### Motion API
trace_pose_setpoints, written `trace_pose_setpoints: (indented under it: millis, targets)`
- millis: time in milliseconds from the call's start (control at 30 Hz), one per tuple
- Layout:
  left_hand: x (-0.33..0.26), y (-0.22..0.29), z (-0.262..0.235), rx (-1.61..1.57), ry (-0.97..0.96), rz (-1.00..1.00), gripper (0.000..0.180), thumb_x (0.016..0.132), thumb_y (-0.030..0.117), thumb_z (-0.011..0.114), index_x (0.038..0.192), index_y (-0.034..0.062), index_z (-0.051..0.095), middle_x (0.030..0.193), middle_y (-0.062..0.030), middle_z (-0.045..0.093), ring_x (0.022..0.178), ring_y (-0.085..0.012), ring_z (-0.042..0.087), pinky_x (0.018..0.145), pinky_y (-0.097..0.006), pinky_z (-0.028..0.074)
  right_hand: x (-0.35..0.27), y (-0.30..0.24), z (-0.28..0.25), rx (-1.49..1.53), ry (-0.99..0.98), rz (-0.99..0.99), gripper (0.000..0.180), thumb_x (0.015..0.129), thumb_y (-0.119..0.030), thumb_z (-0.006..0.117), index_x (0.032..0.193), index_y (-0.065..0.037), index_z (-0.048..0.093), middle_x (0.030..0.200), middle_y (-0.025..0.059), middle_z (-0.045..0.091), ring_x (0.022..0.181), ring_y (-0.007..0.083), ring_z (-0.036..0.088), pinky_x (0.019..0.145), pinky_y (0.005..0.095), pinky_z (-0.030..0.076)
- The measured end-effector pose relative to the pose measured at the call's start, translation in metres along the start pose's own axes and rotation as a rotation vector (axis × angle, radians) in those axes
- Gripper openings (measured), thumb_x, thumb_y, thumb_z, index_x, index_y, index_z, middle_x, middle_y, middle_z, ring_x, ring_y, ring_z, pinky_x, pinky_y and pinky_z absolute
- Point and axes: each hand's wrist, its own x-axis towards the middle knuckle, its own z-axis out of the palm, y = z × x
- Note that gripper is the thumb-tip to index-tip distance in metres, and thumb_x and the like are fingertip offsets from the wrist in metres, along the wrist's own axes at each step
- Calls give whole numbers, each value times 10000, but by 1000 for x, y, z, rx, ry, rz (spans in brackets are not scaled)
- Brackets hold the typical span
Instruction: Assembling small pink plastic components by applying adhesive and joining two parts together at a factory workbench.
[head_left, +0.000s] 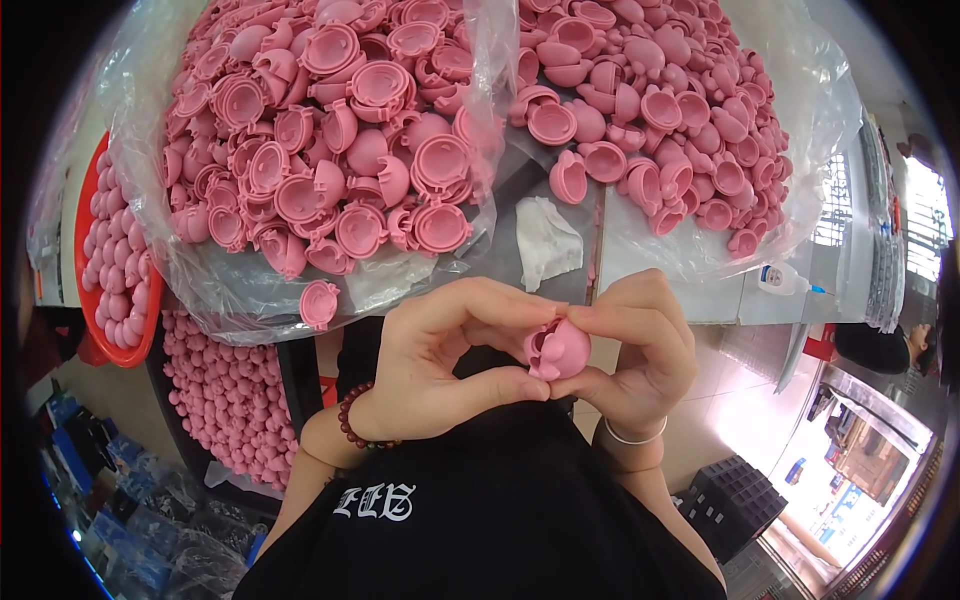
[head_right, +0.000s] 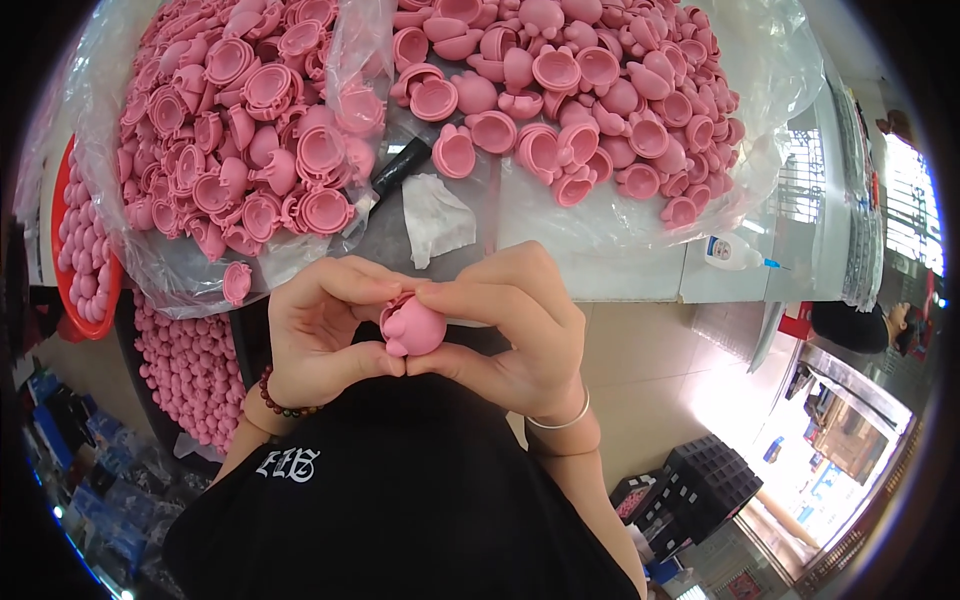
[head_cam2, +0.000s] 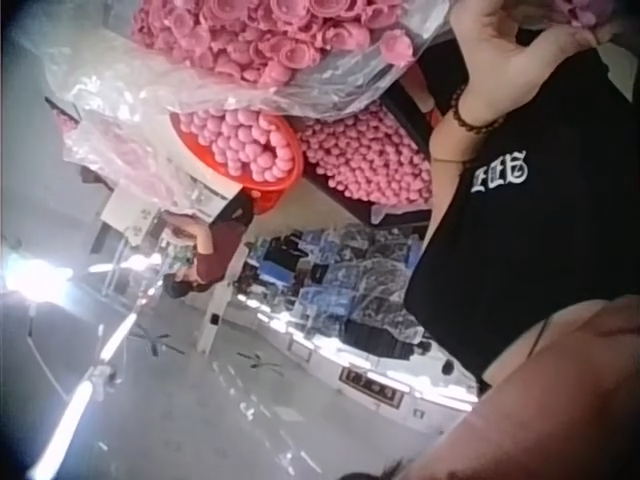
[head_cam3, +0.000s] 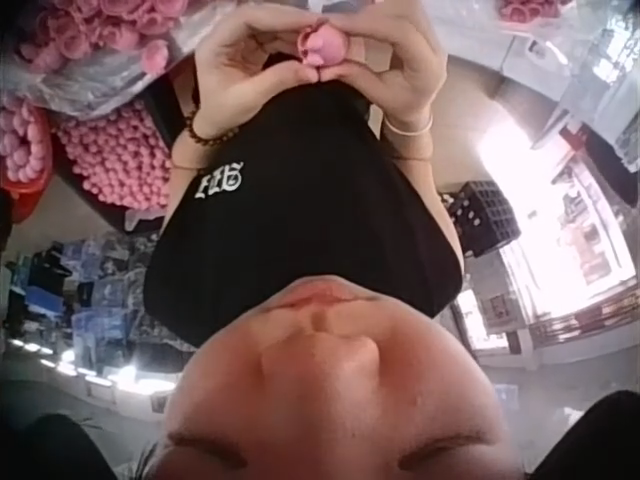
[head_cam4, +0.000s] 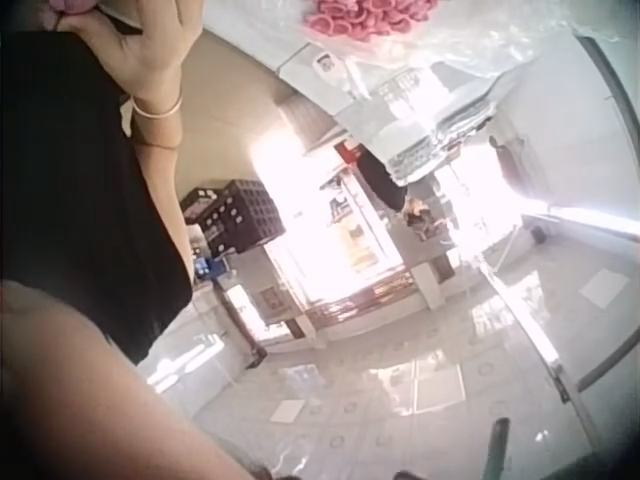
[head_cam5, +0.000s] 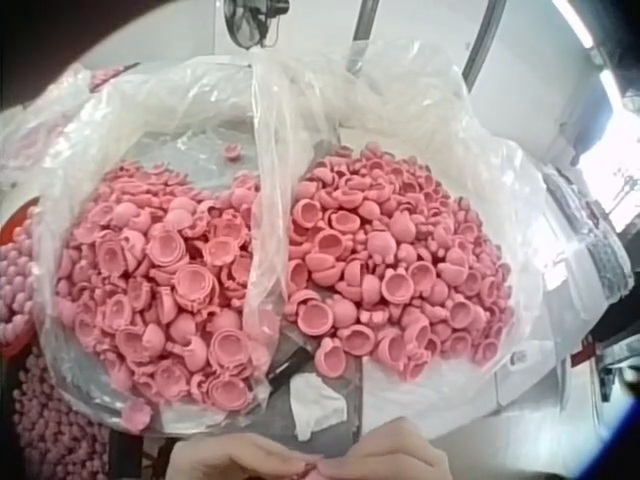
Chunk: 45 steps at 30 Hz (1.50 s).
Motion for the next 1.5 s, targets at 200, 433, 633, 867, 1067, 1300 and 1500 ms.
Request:
trace_pose_setpoints:
  millis: [200,433,633,867,1067,1300,1500]
  targets:
    - [3,-3,-4,-19,-63,-37,406,616,-53,694,974,-21,505,998,-146,512,917,-208,546,768,-296,480,-4,0,-3,41,-21,50,439,485,-235,767,857,-58,615,734,26,518,640,145,461,538,230,379]
    - [7,-3,0,-188,0,-25,411,602,-66,702,951,-4,494,948,-60,429,891,-146,537,759,-252,476,-3,1,9,-350,56,-293,433,574,-238,760,883,-20,547,759,87,529,684,181,506,577,258,401]
    - [13,0,-8,264,-20,109,508,550,67,776,964,23,486,966,-79,458,846,-143,510,755,-255,421,-1,4,7,192,32,14,385,581,-76,708,927,15,568,854,105,562,727,208,544,618,268,446]
    - [18,-4,-7,377,-145,147,492,600,100,736,1031,-25,532,1106,-200,505,981,-219,512,831,-326,397,3,2,8,268,13,29,285,668,-124,664,914,-6,580,818,101,570,710,211,539,619,281,441]
    - [19,-9,3,152,-27,162,418,613,49,723,990,-35,562,1034,-156,566,913,-190,550,792,-288,426,6,5,8,229,30,-39,247,708,-170,638,897,-17,593,792,78,568,672,186,521,592,266,428]
    - [19,-8,2,140,-41,135,389,623,45,712,971,-39,558,1049,-184,546,935,-214,534,819,-315,404,6,5,8,254,29,-35,243,709,-153,621,900,-8,581,782,79,571,659,184,514,581,260,419]
    - [22,-4,-2,257,-74,147,402,585,125,755,908,-17,562,1067,-209,520,972,-253,511,836,-359,388,3,9,14,419,40,29,241,728,-175,582,909,-16,578,809,102,557,711,188,516,607,277,421]
